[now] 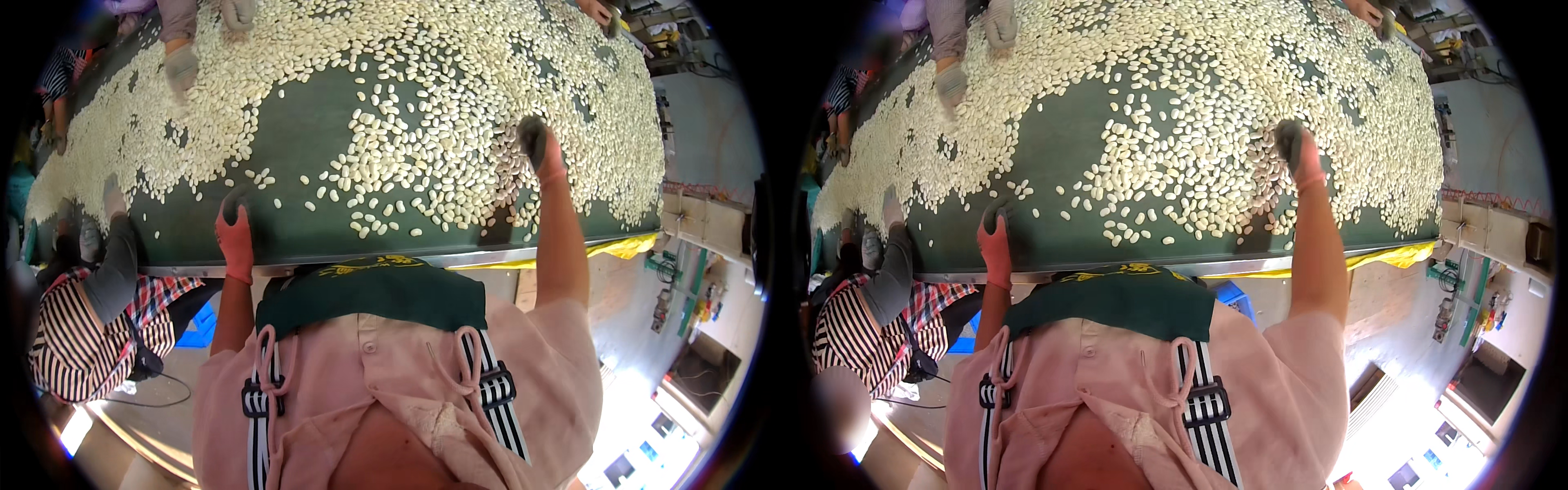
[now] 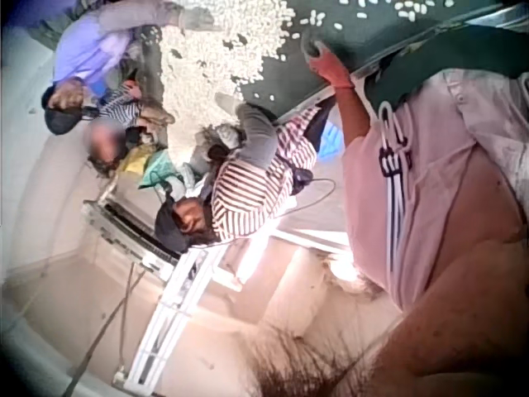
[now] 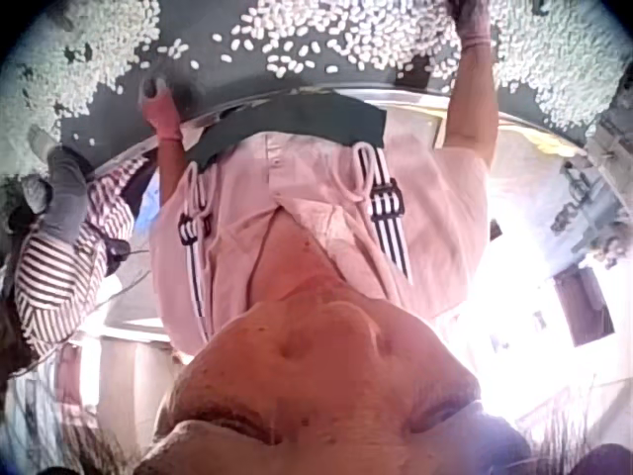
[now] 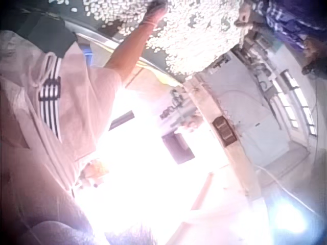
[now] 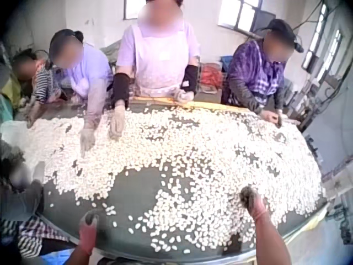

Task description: The person sorts white bean seeds on a large green table, using both hands to spread and move the seeds. Other workers are visible nearby performing similar sorting tasks.

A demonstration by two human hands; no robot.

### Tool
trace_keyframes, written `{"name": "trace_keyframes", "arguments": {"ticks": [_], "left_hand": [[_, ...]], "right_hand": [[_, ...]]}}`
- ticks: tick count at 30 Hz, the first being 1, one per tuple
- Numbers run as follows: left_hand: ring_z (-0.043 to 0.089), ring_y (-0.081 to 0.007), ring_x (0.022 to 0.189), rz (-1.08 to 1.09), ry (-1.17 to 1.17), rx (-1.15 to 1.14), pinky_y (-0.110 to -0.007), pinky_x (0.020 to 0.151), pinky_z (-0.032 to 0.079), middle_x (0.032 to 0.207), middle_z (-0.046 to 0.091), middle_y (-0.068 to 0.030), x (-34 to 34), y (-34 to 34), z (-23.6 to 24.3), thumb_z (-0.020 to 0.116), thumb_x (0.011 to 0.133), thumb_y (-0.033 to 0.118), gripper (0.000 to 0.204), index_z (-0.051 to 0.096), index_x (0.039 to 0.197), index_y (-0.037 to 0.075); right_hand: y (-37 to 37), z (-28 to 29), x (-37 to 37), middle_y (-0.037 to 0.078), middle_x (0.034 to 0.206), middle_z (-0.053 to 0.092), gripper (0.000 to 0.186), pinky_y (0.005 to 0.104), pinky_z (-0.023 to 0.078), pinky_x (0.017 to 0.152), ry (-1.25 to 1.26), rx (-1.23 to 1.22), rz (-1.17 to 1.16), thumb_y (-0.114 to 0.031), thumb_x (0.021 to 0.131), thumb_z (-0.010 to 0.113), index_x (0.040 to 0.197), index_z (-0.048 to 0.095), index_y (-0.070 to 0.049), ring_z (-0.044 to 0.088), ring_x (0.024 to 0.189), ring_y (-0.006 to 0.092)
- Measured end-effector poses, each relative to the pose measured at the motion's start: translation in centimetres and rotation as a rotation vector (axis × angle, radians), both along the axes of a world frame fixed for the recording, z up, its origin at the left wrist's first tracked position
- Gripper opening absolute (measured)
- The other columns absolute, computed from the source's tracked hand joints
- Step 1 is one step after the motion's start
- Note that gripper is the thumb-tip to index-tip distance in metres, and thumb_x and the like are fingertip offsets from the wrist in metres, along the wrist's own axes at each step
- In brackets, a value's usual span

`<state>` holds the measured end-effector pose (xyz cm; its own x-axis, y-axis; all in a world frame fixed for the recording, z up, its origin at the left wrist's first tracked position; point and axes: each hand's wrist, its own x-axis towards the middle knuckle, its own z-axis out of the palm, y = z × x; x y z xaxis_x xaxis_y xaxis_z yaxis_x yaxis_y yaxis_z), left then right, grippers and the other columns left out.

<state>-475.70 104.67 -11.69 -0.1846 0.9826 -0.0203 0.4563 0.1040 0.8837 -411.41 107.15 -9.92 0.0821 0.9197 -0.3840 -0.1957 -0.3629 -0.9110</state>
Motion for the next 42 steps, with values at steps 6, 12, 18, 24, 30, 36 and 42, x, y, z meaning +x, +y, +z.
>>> {"name": "trace_keyframes", "arguments": {"ticks": [6, 12, 18, 24, 30, 36, 42], "left_hand": [[0.066, -0.0226, 0.102, 0.086, 0.130, -0.006, -0.033, 0.093, 0.047, 0.111, 0.070, -0.0129, -2.1, -1.9, 0.0, 0.057, 0.092, 0.009, 0.027, 0.066, 0.116, -0.001], [0.065, -0.0296, 0.105, 0.136, 0.137, -0.039, -0.037, 0.096, 0.047, 0.111, 0.068, -0.0192, -2.4, -1.3, 0.2, 0.063, 0.088, 0.017, 0.035, 0.064, 0.117, -0.003], [0.048, -0.0416, 0.122, 0.177, 0.338, 0.055, -0.044, 0.105, 0.039, 0.131, 0.049, -0.0267, 0.4, 2.4, -2.0, 0.064, 0.082, 0.016, 0.050, 0.053, 0.128, -0.002], [0.061, -0.0364, 0.108, -0.416, -0.151, -0.081, -0.041, 0.096, 0.047, 0.119, 0.064, -0.0202, 8.0, 6.9, 1.6, 0.063, 0.086, 0.022, 0.047, 0.056, 0.128, 0.003], [0.057, -0.0376, 0.112, 0.216, 0.300, 0.331, -0.042, 0.099, 0.044, 0.121, 0.060, -0.0211, -5.5, 23.5, -1.6, 0.061, 0.085, 0.020, 0.047, 0.057, 0.128, 0.002], [0.056, -0.0320, 0.118, 0.071, -0.087, 0.010, -0.040, 0.102, 0.042, 0.128, 0.057, -0.0223, -6.6, 34.9, -7.8, 0.063, 0.088, 0.030, 0.055, 0.052, 0.136, 0.004], [0.059, -0.0244, 0.112, -0.705, -0.495, -0.272, -0.036, 0.097, 0.046, 0.124, 0.062, -0.0175, 8.2, 28.7, -2.7, 0.063, 0.090, 0.034, 0.058, 0.050, 0.138, 0.004]], "right_hand": [[-7.0, 2.7, -17.5, 0.020, 0.091, 0.069, 0.033, 0.0482, 0.050, 0.076, -1.474, -0.075, 0.540, -0.035, 0.095, 0.054, 0.110, 0.054, -0.006, 0.067, 0.088, 0.0371], [-6.1, 1.6, -19.1, 0.016, 0.079, 0.067, 0.025, 0.0390, 0.048, 0.061, -1.023, 0.079, 0.262, -0.030, 0.093, 0.053, 0.088, 0.056, -0.005, 0.065, 0.073, 0.0308], [-3.2, 4.7, -28.0, 0.002, 0.080, 0.061, 0.028, 0.0214, 0.038, 0.053, 0.009, -0.255, 0.388, -0.026, 0.089, 0.048, 0.099, 0.064, -0.005, 0.055, 0.066, 0.0102], [0.1, -1.1, -38.3, 0.025, 0.113, 0.065, 0.036, 0.0429, 0.048, 0.095, -0.868, 0.072, 0.771, -0.023, 0.093, 0.045, 0.121, 0.060, -0.005, 0.061, 0.104, 0.0426], [3.3, -0.5, -28.3, 0.016, 0.105, 0.070, 0.035, 0.0446, 0.052, 0.077, -1.559, 0.236, -0.092, -0.023, 0.098, 0.043, 0.131, 0.054, -0.017, 0.068, 0.089, 0.0344], [4.0, -7.5, -25.3, 0.015, 0.104, 0.069, 0.029, 0.0446, 0.051, 0.079, -1.603, 0.300, -0.240, -0.020, 0.096, 0.048, 0.122, 0.060, -0.014, 0.066, 0.090, 0.0352], [4.6, -3.1, -27.5, 0.016, 0.101, 0.069, 0.029, 0.0444, 0.051, 0.079, -1.525, 0.083, -0.207, -0.019, 0.095, 0.050, 0.121, 0.060, -0.013, 0.066, 0.089, 0.0362]]}}
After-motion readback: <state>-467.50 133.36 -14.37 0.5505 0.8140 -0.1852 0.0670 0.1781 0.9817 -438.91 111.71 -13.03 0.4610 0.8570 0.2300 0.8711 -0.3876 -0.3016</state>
